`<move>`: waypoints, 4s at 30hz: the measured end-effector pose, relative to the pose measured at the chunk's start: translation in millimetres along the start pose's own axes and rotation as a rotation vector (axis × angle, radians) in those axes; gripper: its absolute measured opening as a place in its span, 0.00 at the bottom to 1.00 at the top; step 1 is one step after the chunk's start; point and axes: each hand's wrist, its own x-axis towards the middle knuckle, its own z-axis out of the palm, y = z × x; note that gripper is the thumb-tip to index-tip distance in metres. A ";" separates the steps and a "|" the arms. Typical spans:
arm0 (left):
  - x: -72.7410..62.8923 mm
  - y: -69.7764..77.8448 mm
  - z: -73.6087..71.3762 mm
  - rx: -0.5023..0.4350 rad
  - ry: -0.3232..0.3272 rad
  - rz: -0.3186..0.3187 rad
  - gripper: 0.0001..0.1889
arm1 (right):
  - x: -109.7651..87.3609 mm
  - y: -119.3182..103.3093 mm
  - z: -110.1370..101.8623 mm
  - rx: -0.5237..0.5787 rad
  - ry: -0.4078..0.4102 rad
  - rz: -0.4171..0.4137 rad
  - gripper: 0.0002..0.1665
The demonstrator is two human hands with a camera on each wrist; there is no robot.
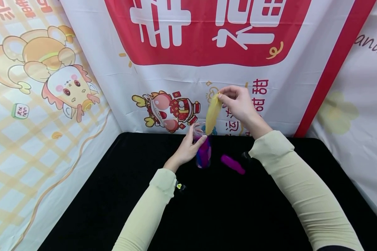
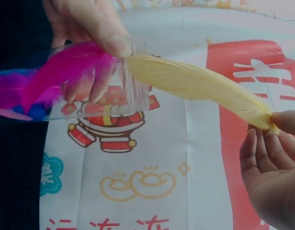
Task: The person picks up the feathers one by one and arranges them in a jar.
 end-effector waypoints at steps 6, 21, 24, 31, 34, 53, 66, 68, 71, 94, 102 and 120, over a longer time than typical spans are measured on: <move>0.3 -0.2 0.5 0.009 0.008 0.012 0.45 | 1.5 -2.6 2.3 0.061 0.019 -0.030 0.16; -0.6 1.7 -0.1 -0.016 -0.005 -0.001 0.46 | 2.9 1.3 7.5 0.053 0.035 -0.042 0.15; -0.2 1.8 -0.3 -0.018 -0.005 -0.001 0.46 | 4.1 4.6 10.5 0.021 0.035 -0.050 0.13; 0.7 1.3 -0.8 -0.017 -0.007 0.008 0.46 | 6.2 13.3 16.5 -0.118 0.022 -0.039 0.13; 0.8 0.3 -0.5 -0.022 -0.009 0.011 0.46 | 5.6 17.5 18.7 -0.176 -0.003 -0.013 0.14; 1.1 -0.2 -0.3 -0.029 -0.002 0.018 0.45 | 4.8 34.8 31.6 -0.260 -0.066 0.002 0.11; 0.4 0.3 -0.4 -0.043 -0.008 0.018 0.44 | 1.8 40.6 34.4 -0.360 -0.123 0.014 0.11; 0.4 0.2 -0.6 -0.048 -0.013 0.016 0.45 | 1.4 40.9 35.3 -0.369 -0.133 0.025 0.11; 0.8 -0.6 -0.7 -0.054 -0.021 0.023 0.45 | 0.8 41.7 36.5 -0.380 -0.148 0.043 0.11; -0.2 0.0 -1.0 -0.043 -0.015 0.022 0.44 | -2.6 44.1 41.3 -0.362 -0.215 0.124 0.13; -0.1 -0.4 -1.1 -0.042 -0.012 0.032 0.45 | -2.0 44.5 43.2 -0.383 -0.215 0.086 0.11; 0.0 -2.5 -1.2 -0.071 -0.033 0.019 0.47 | 1.4 40.0 47.4 -0.536 -0.363 -0.052 0.06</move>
